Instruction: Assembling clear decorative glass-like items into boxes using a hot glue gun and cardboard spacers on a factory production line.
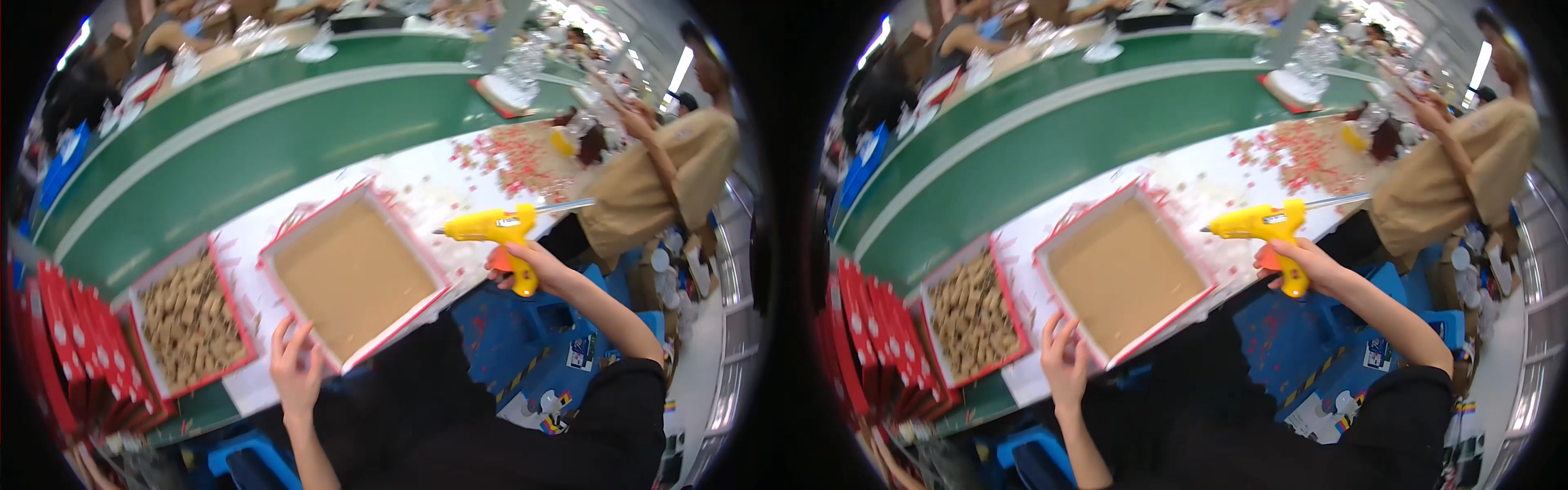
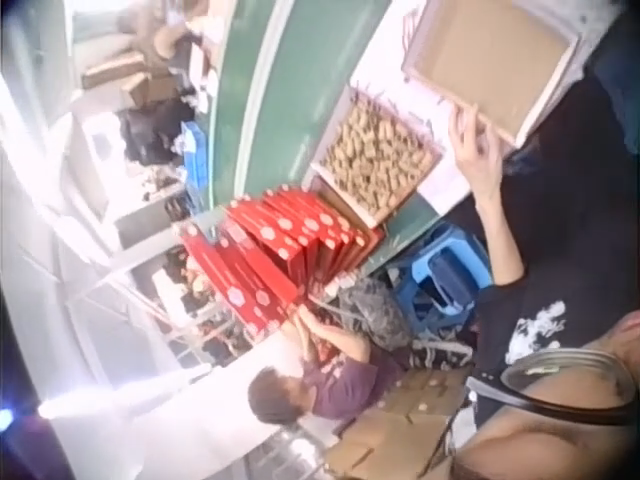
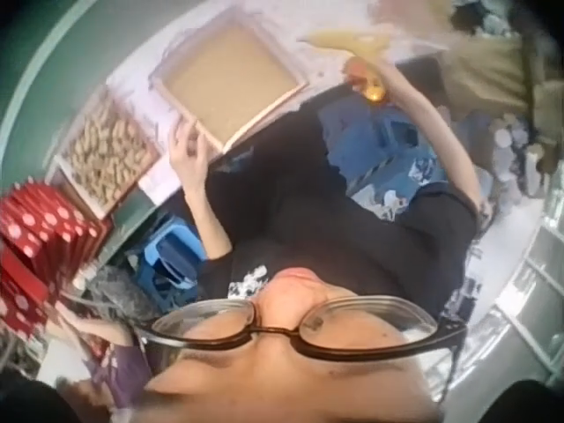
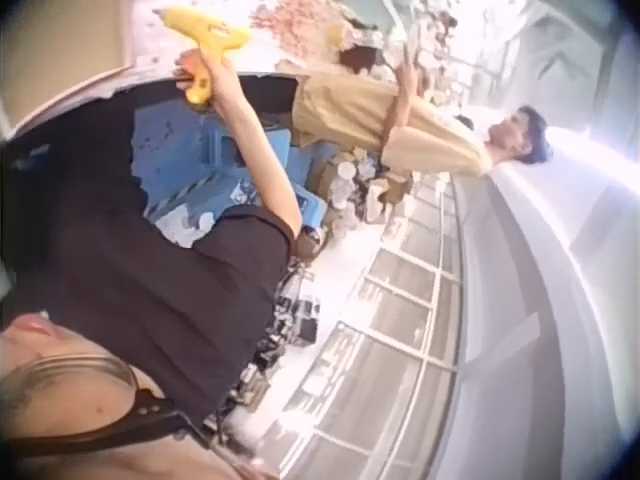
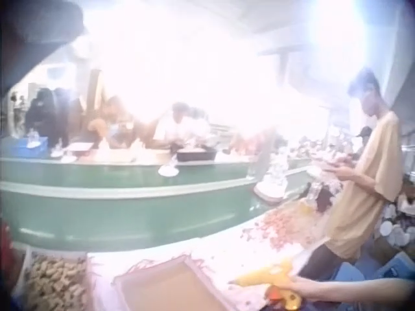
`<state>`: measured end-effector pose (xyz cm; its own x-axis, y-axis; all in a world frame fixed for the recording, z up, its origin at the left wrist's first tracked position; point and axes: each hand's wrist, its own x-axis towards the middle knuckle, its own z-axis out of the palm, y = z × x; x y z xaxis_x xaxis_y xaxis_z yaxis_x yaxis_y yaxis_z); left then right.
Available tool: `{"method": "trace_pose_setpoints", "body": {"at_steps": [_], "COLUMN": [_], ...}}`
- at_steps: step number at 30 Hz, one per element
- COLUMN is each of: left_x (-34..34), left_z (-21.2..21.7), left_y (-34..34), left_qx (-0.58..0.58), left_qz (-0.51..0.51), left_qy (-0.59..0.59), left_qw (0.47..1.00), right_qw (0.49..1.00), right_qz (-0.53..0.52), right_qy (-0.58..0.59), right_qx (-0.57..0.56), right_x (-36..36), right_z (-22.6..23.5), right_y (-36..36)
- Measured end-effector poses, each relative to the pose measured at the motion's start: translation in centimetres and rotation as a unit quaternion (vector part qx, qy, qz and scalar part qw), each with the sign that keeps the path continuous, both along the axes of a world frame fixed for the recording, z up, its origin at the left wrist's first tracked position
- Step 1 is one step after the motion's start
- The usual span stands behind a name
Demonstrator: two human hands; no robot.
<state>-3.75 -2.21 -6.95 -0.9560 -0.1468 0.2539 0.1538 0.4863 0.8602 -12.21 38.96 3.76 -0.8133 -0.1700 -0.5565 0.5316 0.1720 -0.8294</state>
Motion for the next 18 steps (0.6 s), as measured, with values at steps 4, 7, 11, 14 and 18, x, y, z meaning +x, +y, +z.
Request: {"method": "trace_pose_setpoints", "body": {"at_steps": [4,7,11,14,18], "left_x": [-0.1,0.4,0.0,0.5,0.0], "left_z": [-0.8,-1.4,-1.4,-0.4,-0.7], "left_y": [0.6,0.9,0.1,1.4,1.1], "left_qx": [-0.004,0.013,-0.183,-0.07,-0.123], "left_qz": [0.015,0.061,0.048,0.096,0.1], "left_qy": [-0.002,0.024,0.085,-0.036,-0.162], "left_qw": [1.0,0.998,0.978,0.992,0.974], "right_qw": [0.945,0.866,0.752,0.769,0.742], "right_qz": [0.042,0.039,0.019,-0.049,-0.147], "right_qy": [0.086,0.16,0.315,0.403,0.434], "right_qx": [0.314,0.473,0.578,0.493,0.49], "right_x": [-4.3,-5.1,-9.5,-17.0,-29.4], "right_z": [-3.0,-0.9,1.3,1.1,-2.3], "right_y": [7.4,7.9,10.3,13.8,23.9]}}
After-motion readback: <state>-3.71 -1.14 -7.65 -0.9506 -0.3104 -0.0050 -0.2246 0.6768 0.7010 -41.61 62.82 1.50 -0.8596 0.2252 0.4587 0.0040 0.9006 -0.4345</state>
